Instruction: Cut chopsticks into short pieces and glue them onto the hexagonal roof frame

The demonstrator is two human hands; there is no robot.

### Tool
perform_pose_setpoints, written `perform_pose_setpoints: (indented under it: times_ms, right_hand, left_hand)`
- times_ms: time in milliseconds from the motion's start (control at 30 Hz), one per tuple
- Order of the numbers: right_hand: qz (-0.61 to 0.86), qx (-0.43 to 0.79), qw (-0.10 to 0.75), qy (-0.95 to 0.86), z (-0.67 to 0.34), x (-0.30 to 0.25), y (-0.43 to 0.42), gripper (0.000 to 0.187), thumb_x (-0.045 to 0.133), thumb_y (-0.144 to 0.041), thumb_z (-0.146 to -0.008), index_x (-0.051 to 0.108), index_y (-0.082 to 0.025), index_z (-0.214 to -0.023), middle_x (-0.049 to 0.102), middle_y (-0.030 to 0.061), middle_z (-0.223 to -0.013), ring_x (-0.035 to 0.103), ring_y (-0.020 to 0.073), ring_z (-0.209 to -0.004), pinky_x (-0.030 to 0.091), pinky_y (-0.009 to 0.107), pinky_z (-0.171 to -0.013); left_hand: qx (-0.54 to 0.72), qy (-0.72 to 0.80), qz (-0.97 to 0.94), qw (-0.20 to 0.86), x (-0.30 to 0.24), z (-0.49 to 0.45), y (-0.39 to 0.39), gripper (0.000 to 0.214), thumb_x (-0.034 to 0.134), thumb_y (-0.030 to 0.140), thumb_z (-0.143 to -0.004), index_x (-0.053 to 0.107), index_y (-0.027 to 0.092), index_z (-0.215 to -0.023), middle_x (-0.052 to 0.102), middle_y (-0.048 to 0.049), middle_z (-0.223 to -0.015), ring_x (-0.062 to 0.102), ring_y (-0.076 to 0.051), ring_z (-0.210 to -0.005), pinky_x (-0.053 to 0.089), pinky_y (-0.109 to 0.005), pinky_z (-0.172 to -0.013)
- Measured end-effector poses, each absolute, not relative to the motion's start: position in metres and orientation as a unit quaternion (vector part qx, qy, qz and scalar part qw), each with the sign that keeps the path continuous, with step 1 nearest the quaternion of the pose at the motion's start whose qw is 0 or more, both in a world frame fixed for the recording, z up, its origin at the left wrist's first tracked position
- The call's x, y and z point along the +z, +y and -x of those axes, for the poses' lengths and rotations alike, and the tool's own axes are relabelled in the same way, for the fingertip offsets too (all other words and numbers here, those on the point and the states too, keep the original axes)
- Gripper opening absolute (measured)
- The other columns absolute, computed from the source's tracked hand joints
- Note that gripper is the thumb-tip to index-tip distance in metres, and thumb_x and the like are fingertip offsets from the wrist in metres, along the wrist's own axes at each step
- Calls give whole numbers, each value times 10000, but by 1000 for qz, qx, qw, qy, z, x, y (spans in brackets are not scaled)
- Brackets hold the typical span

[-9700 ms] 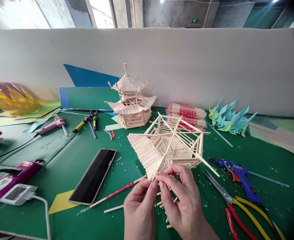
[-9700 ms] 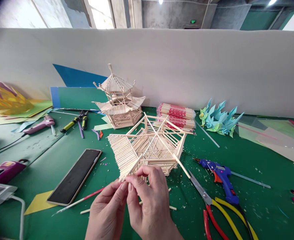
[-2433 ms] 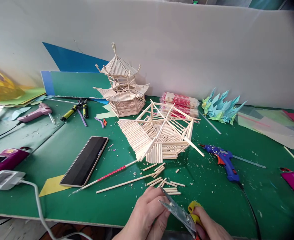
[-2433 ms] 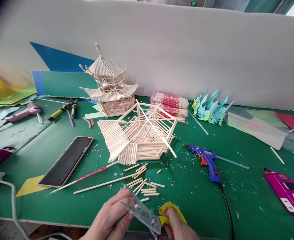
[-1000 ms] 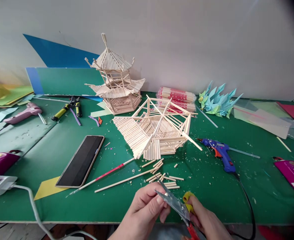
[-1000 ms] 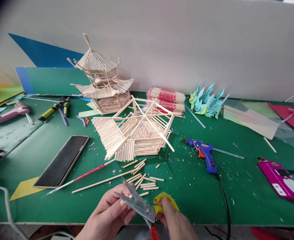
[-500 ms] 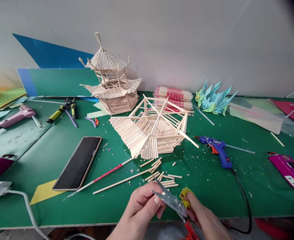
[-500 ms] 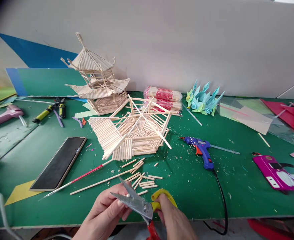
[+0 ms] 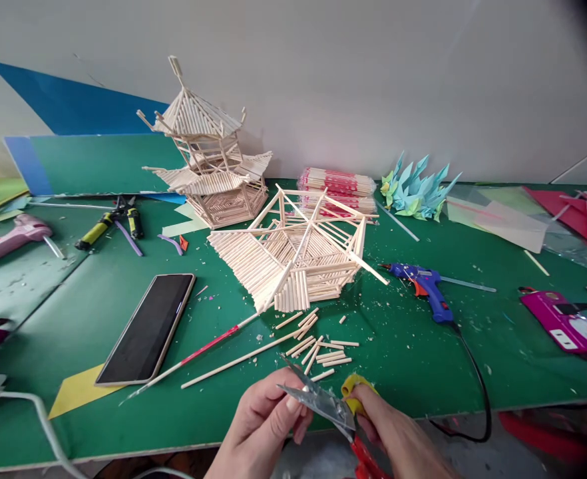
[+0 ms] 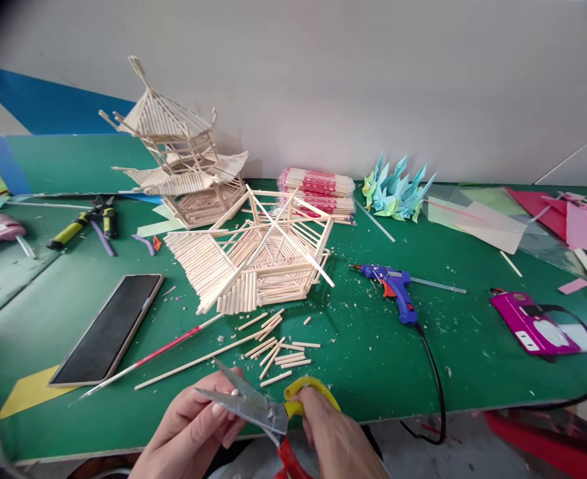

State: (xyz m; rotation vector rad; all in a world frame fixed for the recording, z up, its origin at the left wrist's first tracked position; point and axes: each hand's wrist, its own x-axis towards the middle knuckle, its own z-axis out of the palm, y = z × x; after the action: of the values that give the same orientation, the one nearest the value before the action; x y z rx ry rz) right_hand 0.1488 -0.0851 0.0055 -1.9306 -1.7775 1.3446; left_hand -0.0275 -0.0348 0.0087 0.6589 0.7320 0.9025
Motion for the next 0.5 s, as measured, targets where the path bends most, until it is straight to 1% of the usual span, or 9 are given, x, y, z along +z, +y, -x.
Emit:
perform_pose_setpoints:
  times_ms: [67,200,300,400,500]
  right_hand:
    - [636,482,115,-592,-147,4,-84,270,470,-244,-694,486,-179,-955,625,68,-807,617,218,-776,457,276,-704]
    - [613,522,142,-575,-146,4,-82,367,543,-206,-572,454,-155,-925,627,110,-880,619,234,-863,474,254,-740]
    - [605,535,177,-562,-146,8,-83,375,516,-233,-581,451,-161,-944,628,115,-935,612,233,-913,457,267,-807]
    - [621,540,173,-540,-147,14,-85,375,504,-256,-587,463,-171,-950,642,109,-931,619,241,-901,467,269,-777]
    - [633,524,184,-540,-146,18,-87,388,501,-247,-591,478,-165,-969,656,112,-912,618,241,-899,464,249,-753]
  left_hand:
    - [423,337,-310,782,9,28,-35,152,656,299,-747,662,157,-690,489,23,-602,401,-64,-511,275,-209,-504]
    - [421,333,-336,774,8,27,-34,177,636,307,-762,638,156,-669,475,25,-601,389,-75,-526,283,-213,-511]
    - [410,347,-389,748,8,27,-33,217,577,329,-802,604,165,-663,462,22,-606,383,-98,-552,306,-221,-524]
    - [399,383,-494,671,12,27,-34,223,501,311,-850,593,181,-694,469,9,-649,401,-124,-599,340,-228,-556]
    - [419,399,-586,567,17,26,-35,177,478,237,-860,609,198,-747,496,-4,-686,426,-138,-619,361,-227,-584]
